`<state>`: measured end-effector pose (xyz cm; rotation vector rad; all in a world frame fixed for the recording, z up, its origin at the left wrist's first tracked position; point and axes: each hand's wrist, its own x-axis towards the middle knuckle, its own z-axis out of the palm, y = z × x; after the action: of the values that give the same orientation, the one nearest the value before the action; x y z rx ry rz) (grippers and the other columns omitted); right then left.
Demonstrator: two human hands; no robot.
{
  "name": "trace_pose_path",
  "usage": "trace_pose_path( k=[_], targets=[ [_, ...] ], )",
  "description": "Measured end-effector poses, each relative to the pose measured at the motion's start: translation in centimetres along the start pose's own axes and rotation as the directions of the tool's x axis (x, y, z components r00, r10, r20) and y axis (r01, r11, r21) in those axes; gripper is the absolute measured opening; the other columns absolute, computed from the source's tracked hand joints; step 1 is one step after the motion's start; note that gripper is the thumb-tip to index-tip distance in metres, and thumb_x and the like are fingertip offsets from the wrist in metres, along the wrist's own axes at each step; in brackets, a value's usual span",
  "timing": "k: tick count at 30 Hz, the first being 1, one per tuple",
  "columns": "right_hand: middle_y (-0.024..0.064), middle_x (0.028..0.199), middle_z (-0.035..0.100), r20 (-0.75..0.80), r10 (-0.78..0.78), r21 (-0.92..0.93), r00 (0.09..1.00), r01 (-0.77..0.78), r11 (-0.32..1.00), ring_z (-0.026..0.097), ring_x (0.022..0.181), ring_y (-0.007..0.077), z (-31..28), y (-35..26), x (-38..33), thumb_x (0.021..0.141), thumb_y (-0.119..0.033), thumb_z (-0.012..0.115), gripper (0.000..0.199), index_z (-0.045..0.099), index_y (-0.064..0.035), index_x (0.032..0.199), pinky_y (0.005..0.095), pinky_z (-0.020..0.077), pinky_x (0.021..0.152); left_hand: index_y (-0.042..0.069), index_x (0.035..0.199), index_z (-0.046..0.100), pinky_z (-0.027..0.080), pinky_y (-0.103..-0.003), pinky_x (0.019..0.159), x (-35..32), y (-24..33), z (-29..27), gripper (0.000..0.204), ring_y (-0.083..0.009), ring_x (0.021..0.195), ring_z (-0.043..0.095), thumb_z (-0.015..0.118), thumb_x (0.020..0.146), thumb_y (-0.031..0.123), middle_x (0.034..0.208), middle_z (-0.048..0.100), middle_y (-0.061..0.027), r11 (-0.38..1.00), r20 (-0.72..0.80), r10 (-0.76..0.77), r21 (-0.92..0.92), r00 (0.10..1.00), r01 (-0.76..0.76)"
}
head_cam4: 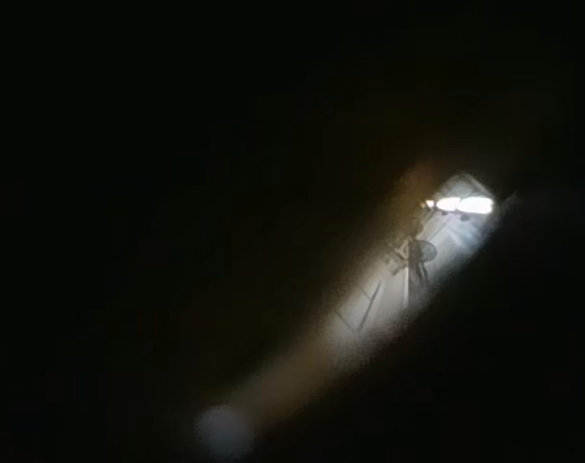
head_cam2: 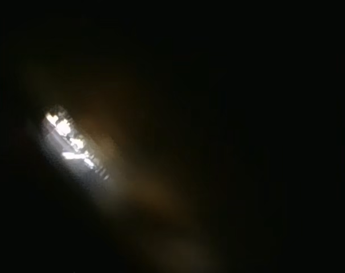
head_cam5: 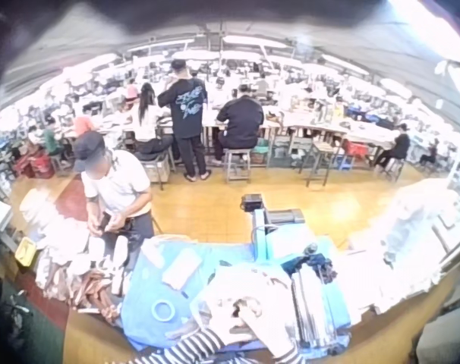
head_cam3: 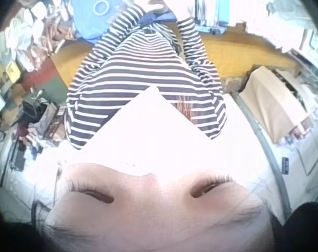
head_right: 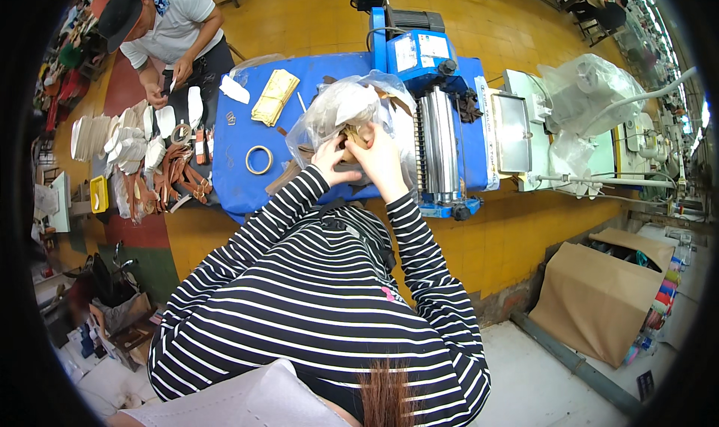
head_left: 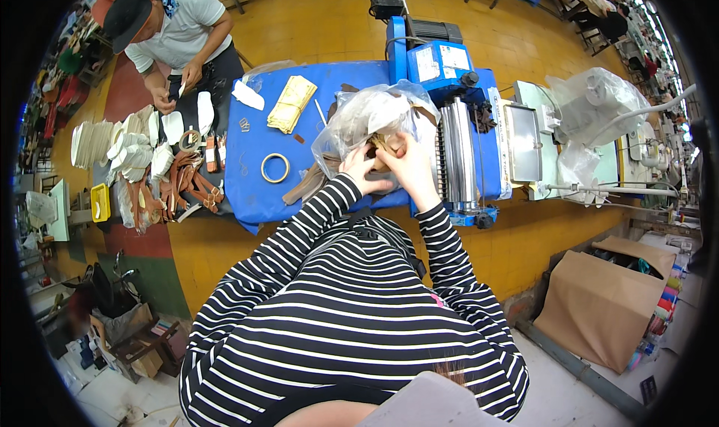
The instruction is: The person walks through a workshop and then sorts small leather or fabric pieces from a plastic bag into a blue basket. They handle the items one by one, separating them and placing them into the basket.
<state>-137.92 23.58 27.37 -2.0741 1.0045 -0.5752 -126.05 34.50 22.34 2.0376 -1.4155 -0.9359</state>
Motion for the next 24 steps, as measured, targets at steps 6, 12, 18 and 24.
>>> trace_pose_path(
  k=[6, 12, 18, 24],
  targets=[
    [0.0028, 0.065, 0.06, 0.111, 0.222, 0.173, 0.969, -0.239, 0.955, 0.056, 0.057, 0.01, -2.6, 2.1, 0.1, 0.08, -0.017, 0.064, 0.025, 0.068, 0.0038, 0.094, 0.0237, 0.045, 0.054, 0.019, 0.122, 0.06, 0.025, -0.051, 0.106, -0.6, -0.6, 0.1, 0.054, -0.0346, 0.134, 0.027, 0.062, 0.078, 0.051, 0.139, 0.044, -0.0111, 0.993, 0.044, 0.055, 0.098, 0.998, -0.059],
    [0.0013, 0.063, 0.06, 0.344, 0.29, 0.649, 0.893, -0.449, 0.614, 0.051, 0.049, 0.0065, -5.6, 3.5, -0.4, 0.084, -0.012, 0.059, 0.017, 0.068, 0.003, 0.086, 0.0199, 0.0376, 0.043, 0.025, 0.109, 0.068, 0.022, -0.054, 0.107, -1.1, -0.5, 0.2, 0.04, -0.0399, 0.134, 0.025, 0.065, 0.076, 0.047, 0.143, 0.036, -0.0161, 0.967, -0.03, 0.043, 0.252, 0.999, -0.034],
    [0.0036, 0.073, 0.062, 0.345, 0.308, 0.734, 0.887, -0.459, 0.501, 0.056, 0.057, 0.0089, -7.1, 1.7, -1.0, 0.085, -0.01, 0.057, 0.016, 0.065, 0.002, 0.091, 0.0212, 0.0458, 0.053, 0.029, 0.104, 0.07, 0.02, -0.057, 0.106, -1.0, -0.9, 0.2, 0.033, -0.0426, 0.135, 0.022, 0.066, 0.076, 0.045, 0.146, 0.032, -0.0161, 0.968, -0.048, 0.089, 0.242, 0.995, -0.074],
    [0.0043, 0.086, 0.063, 0.388, 0.339, 0.777, 0.857, -0.502, 0.379, 0.057, 0.066, 0.0086, -6.9, 2.5, -1.2, 0.086, -0.014, 0.055, 0.027, 0.062, 0.0006, 0.108, 0.0219, 0.0491, 0.058, 0.025, 0.11, 0.066, 0.021, -0.055, 0.105, -1.4, 0.3, -0.6, 0.035, -0.0356, 0.133, 0.028, 0.065, 0.079, 0.041, 0.14, 0.044, -0.0053, 0.99, -0.035, 0.086, 0.114, 0.996, -0.081]
  ],
)
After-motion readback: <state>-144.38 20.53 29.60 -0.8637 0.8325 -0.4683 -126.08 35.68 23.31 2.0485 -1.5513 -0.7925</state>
